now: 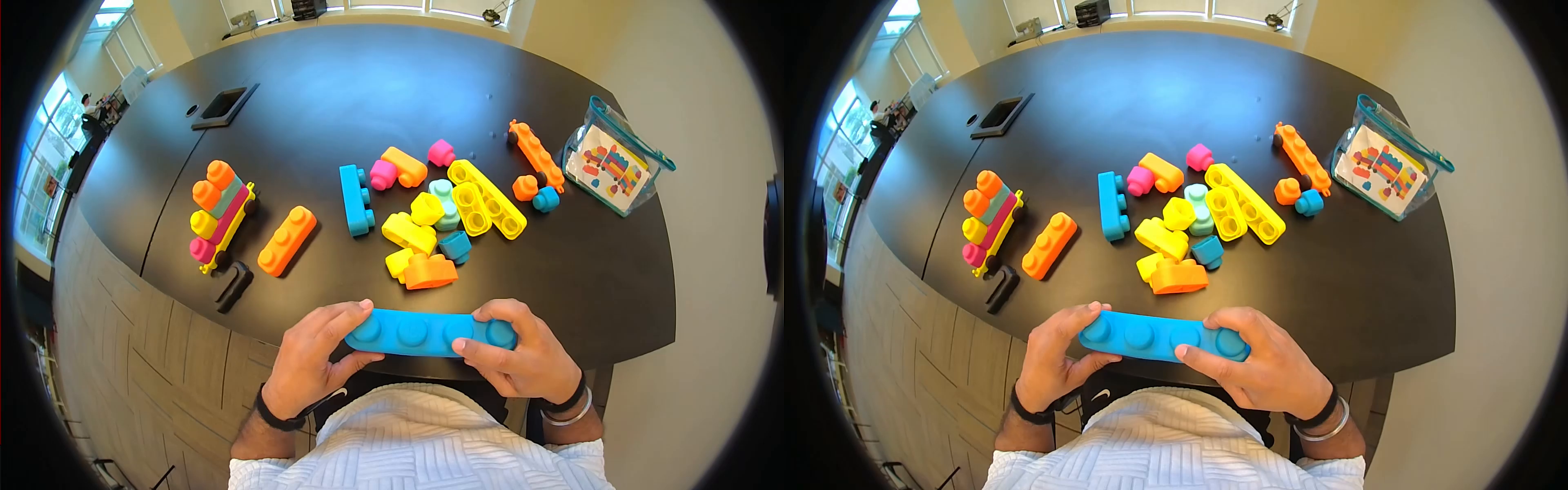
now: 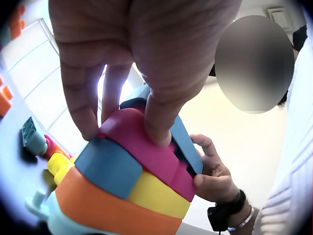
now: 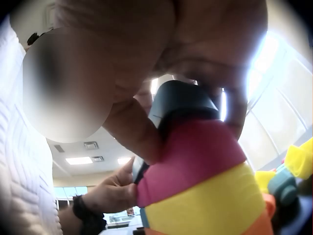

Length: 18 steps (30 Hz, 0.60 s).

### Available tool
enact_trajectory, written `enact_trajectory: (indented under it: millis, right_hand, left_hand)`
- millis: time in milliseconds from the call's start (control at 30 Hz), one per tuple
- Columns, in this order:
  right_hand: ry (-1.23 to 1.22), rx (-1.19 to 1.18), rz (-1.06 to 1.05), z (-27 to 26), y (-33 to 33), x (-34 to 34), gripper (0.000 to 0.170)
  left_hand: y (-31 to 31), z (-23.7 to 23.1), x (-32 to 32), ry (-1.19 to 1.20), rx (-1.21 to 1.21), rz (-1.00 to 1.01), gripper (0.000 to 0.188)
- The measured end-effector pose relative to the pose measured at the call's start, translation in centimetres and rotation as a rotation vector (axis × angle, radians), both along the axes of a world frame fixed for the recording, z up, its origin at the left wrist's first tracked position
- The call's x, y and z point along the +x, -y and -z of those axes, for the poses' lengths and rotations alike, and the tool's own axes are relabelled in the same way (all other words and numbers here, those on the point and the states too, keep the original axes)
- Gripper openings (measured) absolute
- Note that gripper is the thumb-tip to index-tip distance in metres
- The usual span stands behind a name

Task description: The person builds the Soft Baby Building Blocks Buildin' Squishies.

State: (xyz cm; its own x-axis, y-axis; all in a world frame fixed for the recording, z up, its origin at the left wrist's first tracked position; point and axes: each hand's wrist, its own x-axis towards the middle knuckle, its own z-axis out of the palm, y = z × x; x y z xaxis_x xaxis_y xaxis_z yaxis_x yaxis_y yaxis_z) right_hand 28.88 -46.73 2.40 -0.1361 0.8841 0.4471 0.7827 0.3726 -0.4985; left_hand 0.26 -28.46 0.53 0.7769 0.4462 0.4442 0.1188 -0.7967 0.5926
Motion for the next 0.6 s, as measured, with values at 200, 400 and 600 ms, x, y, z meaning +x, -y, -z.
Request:
enact_trajectory:
  millis: [200,400,600]
  right_hand:
    - [0.164,0.173,0.006,2.6,-0.4,-0.1,0.059]
    - [0.168,0.157,0.059,2.8,0.2,-0.4,0.061]
    - [-0.243,0.004,-0.14,0.8,-0.8,1.9,0.065]
  left_hand:
    - [-0.9,0.3,-0.1,0.032,0.018,0.058,0.094]
    - [-1.6,0.3,0.2,0.001,-0.008,0.131,0.081]
    - [-1.8,0.3,0.4,-0.008,0.035,0.128,0.082]
